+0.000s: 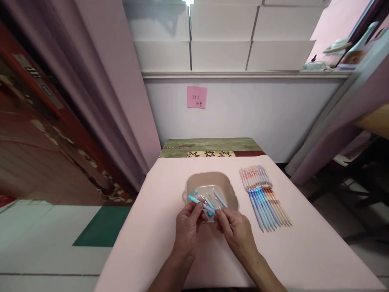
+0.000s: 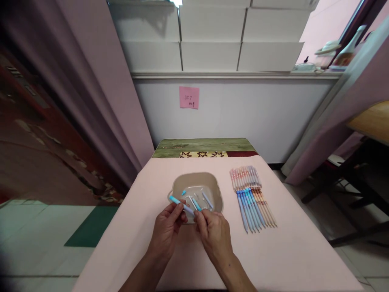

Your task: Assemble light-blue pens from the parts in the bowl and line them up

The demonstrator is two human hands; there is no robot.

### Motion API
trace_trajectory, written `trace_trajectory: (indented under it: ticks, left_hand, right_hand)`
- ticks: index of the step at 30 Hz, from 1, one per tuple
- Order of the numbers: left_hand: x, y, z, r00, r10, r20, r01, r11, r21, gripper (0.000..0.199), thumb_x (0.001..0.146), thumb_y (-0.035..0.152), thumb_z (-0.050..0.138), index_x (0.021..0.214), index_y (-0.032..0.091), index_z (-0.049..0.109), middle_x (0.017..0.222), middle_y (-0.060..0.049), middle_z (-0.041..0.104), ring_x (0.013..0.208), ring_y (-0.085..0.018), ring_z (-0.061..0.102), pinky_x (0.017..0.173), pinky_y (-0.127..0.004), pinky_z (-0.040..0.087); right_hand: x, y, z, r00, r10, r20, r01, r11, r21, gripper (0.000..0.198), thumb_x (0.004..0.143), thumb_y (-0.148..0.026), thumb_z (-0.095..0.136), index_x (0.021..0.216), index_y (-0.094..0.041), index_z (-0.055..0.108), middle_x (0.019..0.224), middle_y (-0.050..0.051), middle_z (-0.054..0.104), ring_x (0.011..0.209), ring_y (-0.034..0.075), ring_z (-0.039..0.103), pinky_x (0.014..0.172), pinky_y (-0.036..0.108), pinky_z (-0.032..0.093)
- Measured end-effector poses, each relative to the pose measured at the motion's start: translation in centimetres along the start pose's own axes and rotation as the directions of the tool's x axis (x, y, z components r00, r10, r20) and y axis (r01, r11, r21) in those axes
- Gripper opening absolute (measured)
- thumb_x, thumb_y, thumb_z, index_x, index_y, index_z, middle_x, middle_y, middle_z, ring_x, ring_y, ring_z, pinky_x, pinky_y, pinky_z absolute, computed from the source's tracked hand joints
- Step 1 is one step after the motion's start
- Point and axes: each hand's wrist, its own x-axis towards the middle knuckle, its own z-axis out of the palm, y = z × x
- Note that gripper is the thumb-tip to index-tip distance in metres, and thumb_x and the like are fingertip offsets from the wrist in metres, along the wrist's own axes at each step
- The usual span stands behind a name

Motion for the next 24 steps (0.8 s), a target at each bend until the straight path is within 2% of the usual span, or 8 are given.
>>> trace_trajectory:
  ticks: [2,4,8,12,15,19,22,24]
  left_hand:
    - [0.0,0.0,0.0,1.000,-0.004,-0.006,0.004,1.000,-0.002,0.028,0.063,0.027,0.080,0.085,0.011,0.072,0.065,0.000,0.062,0.053,-0.006,0.051,0.054,-0.018,0.047]
    - [0.0,0.0,0.0,1.000,-0.001,-0.008,0.001,1.000,-0.004,0.029,0.063,0.026,0.080,0.086,0.011,0.072,0.068,0.000,0.063,0.053,-0.006,0.051,0.055,-0.019,0.047]
    - [0.0,-0.4,0.0,1.000,-0.008,0.028,0.009,0.999,-0.050,0.027,0.066,0.026,0.079,0.088,0.013,0.071,0.072,-0.001,0.065,0.055,-0.006,0.052,0.057,-0.020,0.048]
    - [-0.1,-0.6,-0.2,0.997,-0.041,0.064,0.046,0.996,-0.076,0.018,0.066,0.026,0.078,0.074,0.013,0.068,0.074,-0.002,0.067,0.057,-0.007,0.053,0.060,-0.022,0.049]
    - [-0.2,-0.5,-0.5,0.996,-0.032,0.077,0.035,0.998,-0.047,0.017,0.068,0.025,0.077,0.077,0.013,0.069,0.082,-0.004,0.069,0.059,-0.007,0.054,0.063,-0.022,0.049]
    - [-0.2,-0.3,-0.8,0.991,-0.026,0.133,0.023,1.000,0.020,0.018,0.072,0.028,0.074,0.081,0.012,0.071,0.081,-0.005,0.069,0.061,-0.008,0.053,0.061,-0.021,0.046]
    - [-0.2,-0.3,-1.0,0.994,-0.007,0.107,0.002,0.999,0.049,0.018,0.072,0.028,0.074,0.079,0.012,0.070,0.075,-0.003,0.066,0.059,-0.007,0.051,0.057,-0.019,0.043]
    - [-0.2,-0.3,-1.1,0.997,0.006,0.078,-0.011,0.998,0.064,0.018,0.070,0.028,0.075,0.077,0.012,0.070,0.070,-0.002,0.065,0.057,-0.007,0.050,0.055,-0.018,0.041]
  right_hand:
    - [-0.1,0.1,0.0,0.999,-0.011,-0.033,0.010,1.000,-0.015,0.022,0.089,-0.041,0.052,0.085,-0.023,0.065,0.069,0.001,0.067,0.065,0.017,0.060,0.059,0.023,0.037]
    - [-0.1,0.0,0.1,0.997,-0.024,-0.074,0.021,0.999,-0.033,0.018,0.084,-0.038,0.060,0.092,-0.023,0.063,0.075,0.001,0.068,0.068,0.018,0.060,0.062,0.024,0.039]
    - [-0.4,0.0,0.4,0.985,-0.066,-0.162,0.056,0.996,-0.064,0.012,0.087,-0.032,0.056,0.082,-0.022,0.061,0.076,0.001,0.067,0.071,0.018,0.058,0.064,0.025,0.039]
    - [-0.6,-0.1,0.7,0.964,-0.137,-0.226,0.123,0.990,-0.074,0.010,0.086,-0.030,0.058,0.086,-0.021,0.063,0.079,0.003,0.068,0.076,0.019,0.059,0.071,0.027,0.041]
    - [-0.7,-0.4,0.5,0.980,-0.119,-0.157,0.120,0.993,-0.003,0.019,0.090,-0.032,0.053,0.080,-0.021,0.065,0.072,0.003,0.068,0.071,0.017,0.061,0.072,0.027,0.042]
    - [-0.7,-0.7,0.4,0.996,0.020,0.082,-0.038,0.971,0.234,0.040,0.096,-0.038,0.038,0.068,-0.021,0.062,0.053,-0.001,0.061,0.052,0.013,0.058,0.054,0.021,0.039]
    - [-0.7,-0.8,0.5,0.999,0.046,0.005,-0.046,0.981,0.186,0.024,0.085,-0.044,0.057,0.085,-0.021,0.065,0.063,0.000,0.065,0.059,0.015,0.060,0.056,0.022,0.041]
    - [-0.7,-0.8,0.6,0.996,0.039,-0.084,-0.031,0.995,0.099,0.025,0.076,-0.043,0.068,0.088,-0.021,0.064,0.069,0.001,0.066,0.066,0.017,0.060,0.062,0.024,0.043]
